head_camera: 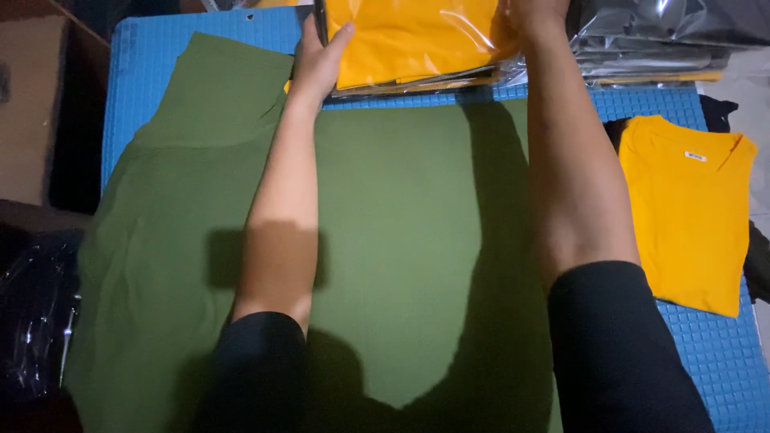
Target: The person is unfolding, smoothing, and neatly refolding various colored t-shirts on a mat.
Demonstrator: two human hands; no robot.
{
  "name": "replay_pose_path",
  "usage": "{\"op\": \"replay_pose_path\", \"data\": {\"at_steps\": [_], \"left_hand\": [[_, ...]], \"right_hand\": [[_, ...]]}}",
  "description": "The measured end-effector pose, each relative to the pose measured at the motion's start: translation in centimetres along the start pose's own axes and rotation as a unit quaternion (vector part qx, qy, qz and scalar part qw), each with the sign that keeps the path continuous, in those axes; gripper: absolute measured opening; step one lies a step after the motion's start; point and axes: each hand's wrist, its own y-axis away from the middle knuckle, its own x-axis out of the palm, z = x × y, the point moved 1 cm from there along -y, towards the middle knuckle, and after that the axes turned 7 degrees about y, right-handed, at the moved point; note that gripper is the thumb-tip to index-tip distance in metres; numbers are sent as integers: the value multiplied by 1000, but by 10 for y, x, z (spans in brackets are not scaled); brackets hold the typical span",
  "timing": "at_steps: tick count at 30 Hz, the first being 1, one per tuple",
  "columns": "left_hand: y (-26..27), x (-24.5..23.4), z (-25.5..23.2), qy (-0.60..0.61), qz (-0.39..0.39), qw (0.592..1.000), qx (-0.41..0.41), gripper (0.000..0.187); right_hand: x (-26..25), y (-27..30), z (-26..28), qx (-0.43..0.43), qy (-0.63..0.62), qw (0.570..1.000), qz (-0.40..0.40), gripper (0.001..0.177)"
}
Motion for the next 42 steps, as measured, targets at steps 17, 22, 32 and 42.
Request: {"op": "replay_pose_path", "data": {"at_steps": [17,22,32,42], "left_hand": [[14,0,-24,59,-49,993,-92,53],[8,0,-4,172,-34,983,-49,68],[14,1,3,131,-78,987,-41,58],[18,2,0,157,-4,986,-57,76]], "right_hand": [[39,25,-18,-78,51,995,36,58],[59,29,-25,-67,48,996,38,63],[73,44,-5,-115,93,988,53,77],[76,43,2,-130,96,983,87,101]]}}
